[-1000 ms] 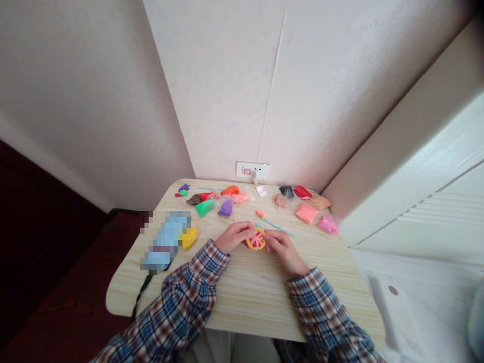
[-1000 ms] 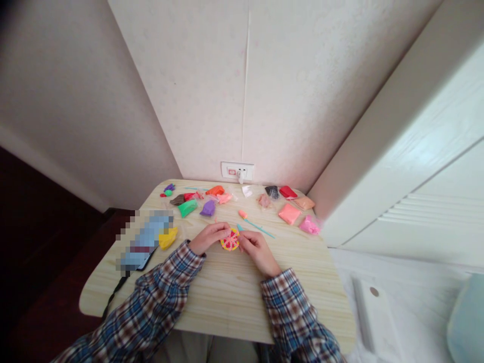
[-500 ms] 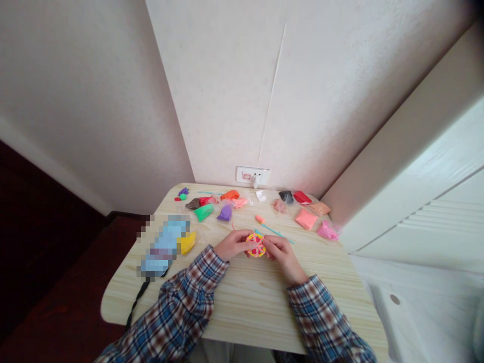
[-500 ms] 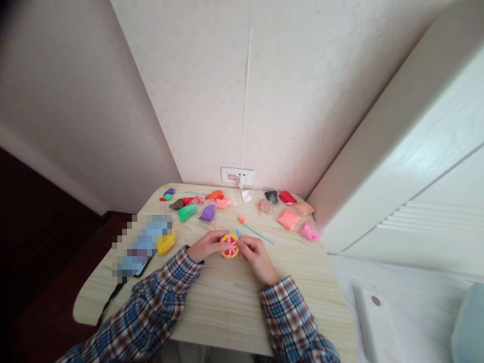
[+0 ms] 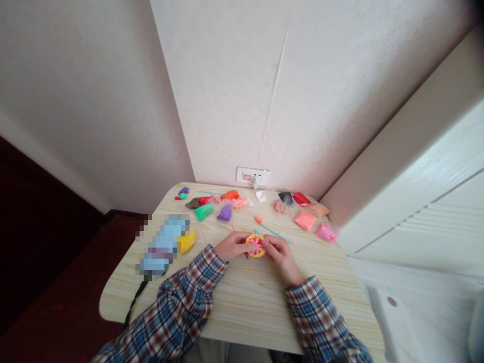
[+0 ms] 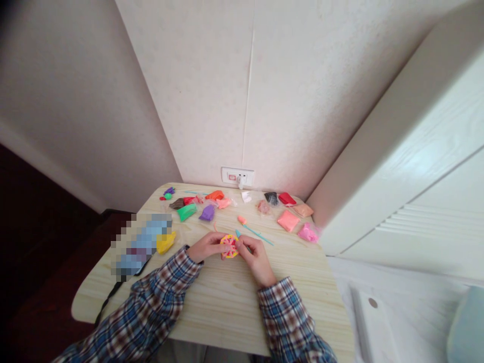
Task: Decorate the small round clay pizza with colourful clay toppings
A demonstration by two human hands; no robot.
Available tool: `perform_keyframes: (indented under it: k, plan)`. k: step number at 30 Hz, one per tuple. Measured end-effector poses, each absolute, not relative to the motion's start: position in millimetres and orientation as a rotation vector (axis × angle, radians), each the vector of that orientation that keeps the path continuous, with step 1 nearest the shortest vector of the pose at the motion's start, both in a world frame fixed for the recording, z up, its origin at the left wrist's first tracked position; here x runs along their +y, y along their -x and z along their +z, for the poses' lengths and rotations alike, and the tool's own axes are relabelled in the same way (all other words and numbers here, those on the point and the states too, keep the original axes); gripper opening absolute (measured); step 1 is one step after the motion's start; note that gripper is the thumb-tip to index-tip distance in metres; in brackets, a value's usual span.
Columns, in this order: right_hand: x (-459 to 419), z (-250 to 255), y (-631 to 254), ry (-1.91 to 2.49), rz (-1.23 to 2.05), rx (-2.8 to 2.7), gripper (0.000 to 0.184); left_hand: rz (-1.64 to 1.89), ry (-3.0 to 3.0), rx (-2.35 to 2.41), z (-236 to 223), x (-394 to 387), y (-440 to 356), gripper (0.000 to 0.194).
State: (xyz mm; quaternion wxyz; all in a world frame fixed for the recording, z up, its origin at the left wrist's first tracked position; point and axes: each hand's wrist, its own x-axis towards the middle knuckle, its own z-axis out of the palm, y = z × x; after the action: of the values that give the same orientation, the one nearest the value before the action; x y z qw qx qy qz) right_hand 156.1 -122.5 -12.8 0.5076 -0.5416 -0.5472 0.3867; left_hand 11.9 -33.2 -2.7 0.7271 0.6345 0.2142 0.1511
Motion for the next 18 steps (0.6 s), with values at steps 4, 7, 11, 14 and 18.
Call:
perform_keyframes:
  k: [4,7,11,14,18]
  plan:
    - [-122.4,-14.4,-156.4,1.278,1.019,-1.300,0.041,0.429,-1.400,0.517,-3.5,-30.0,-11.3,0.040]
    - [-122.7,-16.5,-156.0,1.251,1.073,-1.269,0.042,0.431,-1.401,0.519,-4.1,-29.6,-11.3,0.039]
    - [-122.5,-18.7,-156.9,1.261,1.057,-1.247,0.043,0.420,-1.398,0.517,-4.7,-31.2,-12.0,0.039]
    - [-122.7,-18.5,-157.8,1.285,1.040,-1.271,0.045,0.418,-1.394,0.512,-4.7,-31.8,-12.1,0.038]
    - [-123.6,-17.1,-157.8,1.272,1.064,-1.281,0.045,0.408,-1.390,0.500,-3.9,-31.3,-11.8,0.036]
